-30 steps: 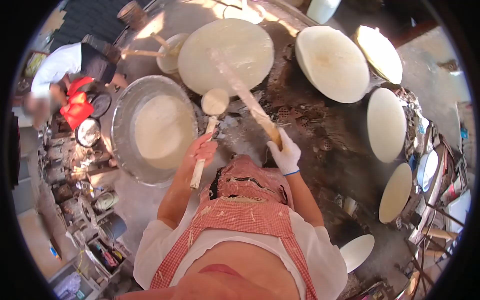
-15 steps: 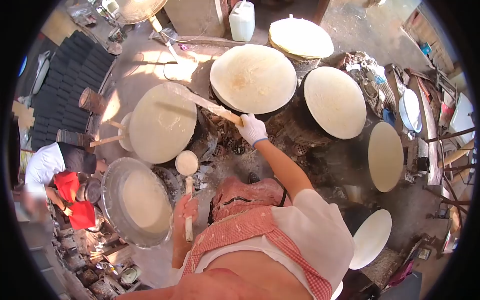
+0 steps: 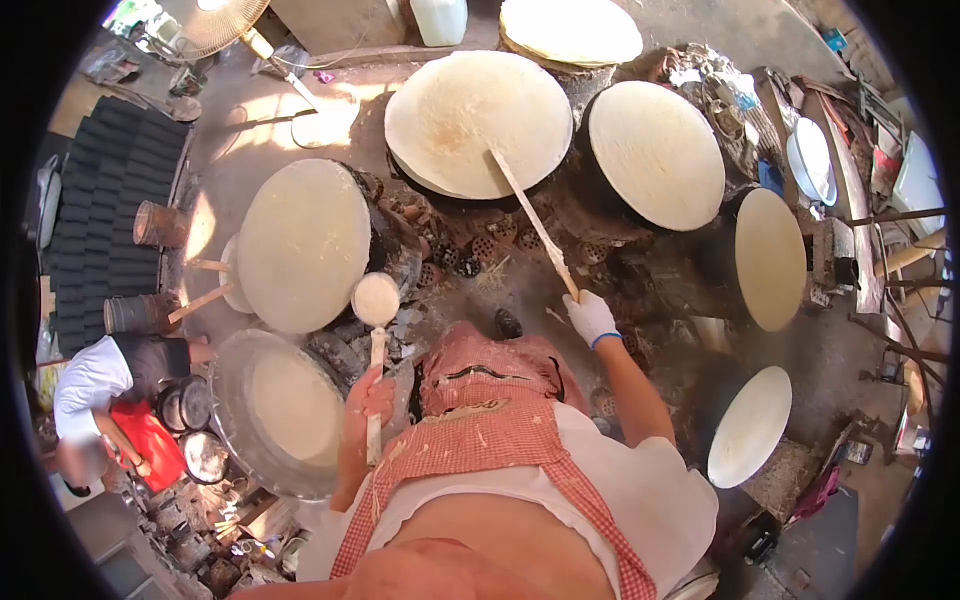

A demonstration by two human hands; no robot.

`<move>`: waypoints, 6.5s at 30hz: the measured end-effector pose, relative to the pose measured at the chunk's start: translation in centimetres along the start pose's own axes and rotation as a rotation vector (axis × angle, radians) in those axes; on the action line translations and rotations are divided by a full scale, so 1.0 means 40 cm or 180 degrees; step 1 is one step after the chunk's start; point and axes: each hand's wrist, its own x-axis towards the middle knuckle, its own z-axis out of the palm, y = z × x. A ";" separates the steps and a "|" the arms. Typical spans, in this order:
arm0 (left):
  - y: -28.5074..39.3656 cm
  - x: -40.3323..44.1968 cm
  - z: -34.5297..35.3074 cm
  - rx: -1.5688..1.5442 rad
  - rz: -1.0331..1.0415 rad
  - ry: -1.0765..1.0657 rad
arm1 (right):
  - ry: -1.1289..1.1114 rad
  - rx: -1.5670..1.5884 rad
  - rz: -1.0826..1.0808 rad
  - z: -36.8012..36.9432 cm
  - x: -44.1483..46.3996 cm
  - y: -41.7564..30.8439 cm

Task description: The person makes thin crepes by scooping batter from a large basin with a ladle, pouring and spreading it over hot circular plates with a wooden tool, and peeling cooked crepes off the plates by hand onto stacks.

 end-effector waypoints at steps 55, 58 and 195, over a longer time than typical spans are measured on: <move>-0.038 0.316 0.315 -0.0447 0.0418 -0.0225 | 0.0928 0.3910 -0.1551 -1.079 1.133 -0.764; -0.044 0.324 0.378 -0.0549 0.0451 -0.0002 | 0.1304 0.4515 -0.1605 -0.944 1.272 -0.568; 0.216 0.850 0.827 0.5814 0.4978 0.0727 | 0.1520 -0.0212 -0.1064 -0.230 0.476 -0.291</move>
